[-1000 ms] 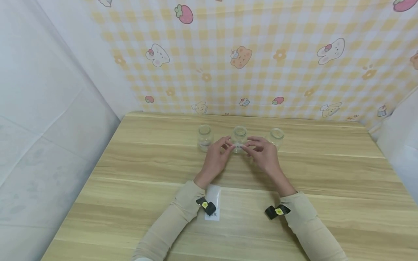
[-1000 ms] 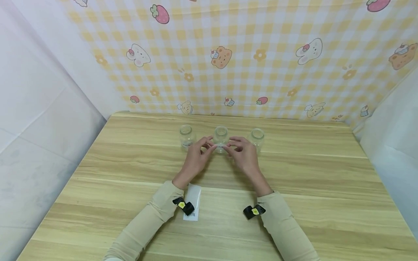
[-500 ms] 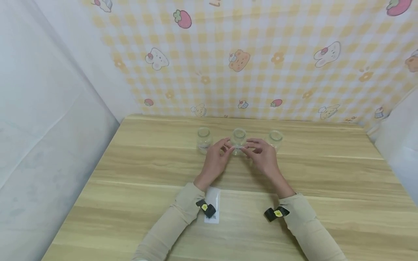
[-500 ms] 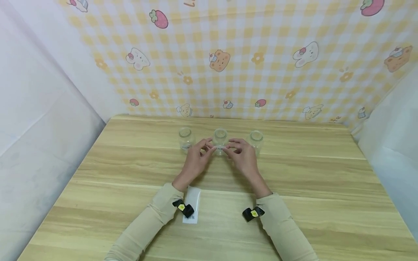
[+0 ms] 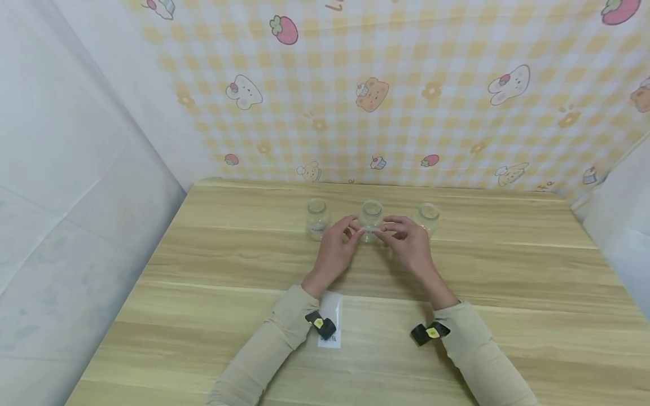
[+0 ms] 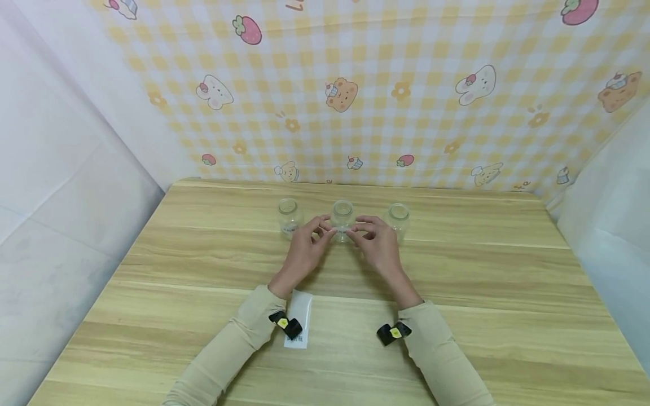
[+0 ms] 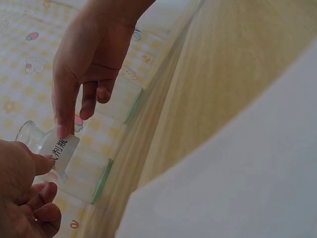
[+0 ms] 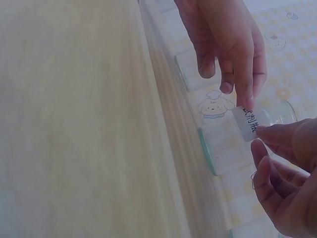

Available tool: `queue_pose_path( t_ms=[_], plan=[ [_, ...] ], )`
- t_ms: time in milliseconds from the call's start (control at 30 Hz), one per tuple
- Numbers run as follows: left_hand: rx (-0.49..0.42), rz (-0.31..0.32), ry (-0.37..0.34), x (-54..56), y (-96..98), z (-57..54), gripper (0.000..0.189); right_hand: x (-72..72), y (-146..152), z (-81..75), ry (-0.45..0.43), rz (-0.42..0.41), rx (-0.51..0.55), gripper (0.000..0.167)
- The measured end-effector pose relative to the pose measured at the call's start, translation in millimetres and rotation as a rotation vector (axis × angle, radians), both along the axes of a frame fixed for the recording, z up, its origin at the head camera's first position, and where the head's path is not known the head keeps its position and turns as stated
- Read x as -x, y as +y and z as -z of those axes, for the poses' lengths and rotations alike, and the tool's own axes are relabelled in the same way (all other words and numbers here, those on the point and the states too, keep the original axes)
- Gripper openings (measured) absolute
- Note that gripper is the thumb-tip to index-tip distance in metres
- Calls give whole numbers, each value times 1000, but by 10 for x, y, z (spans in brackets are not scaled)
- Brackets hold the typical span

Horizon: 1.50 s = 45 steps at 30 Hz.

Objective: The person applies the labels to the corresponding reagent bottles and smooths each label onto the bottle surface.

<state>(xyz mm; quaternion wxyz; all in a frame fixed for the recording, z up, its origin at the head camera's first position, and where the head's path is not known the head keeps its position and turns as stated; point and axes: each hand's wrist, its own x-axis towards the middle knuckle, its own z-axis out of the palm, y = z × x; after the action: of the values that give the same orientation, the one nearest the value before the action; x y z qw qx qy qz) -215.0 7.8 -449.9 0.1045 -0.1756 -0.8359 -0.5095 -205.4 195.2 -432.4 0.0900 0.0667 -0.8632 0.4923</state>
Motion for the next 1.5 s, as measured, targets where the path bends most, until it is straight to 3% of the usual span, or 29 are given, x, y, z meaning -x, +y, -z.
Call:
queue_pose_path(
  t_ms=[200,467,1500],
  plan=[
    [6,-5,6,-13,0,0,24,-5,-3,8,4,12,-14,16],
    [7,-23,-7,-22,5,-7,8,-6,-12,3,-11,21,3,17],
    [-48,-39,-46,-26,5,-11,20,2,13,26,-37,35,96,21]
  ],
)
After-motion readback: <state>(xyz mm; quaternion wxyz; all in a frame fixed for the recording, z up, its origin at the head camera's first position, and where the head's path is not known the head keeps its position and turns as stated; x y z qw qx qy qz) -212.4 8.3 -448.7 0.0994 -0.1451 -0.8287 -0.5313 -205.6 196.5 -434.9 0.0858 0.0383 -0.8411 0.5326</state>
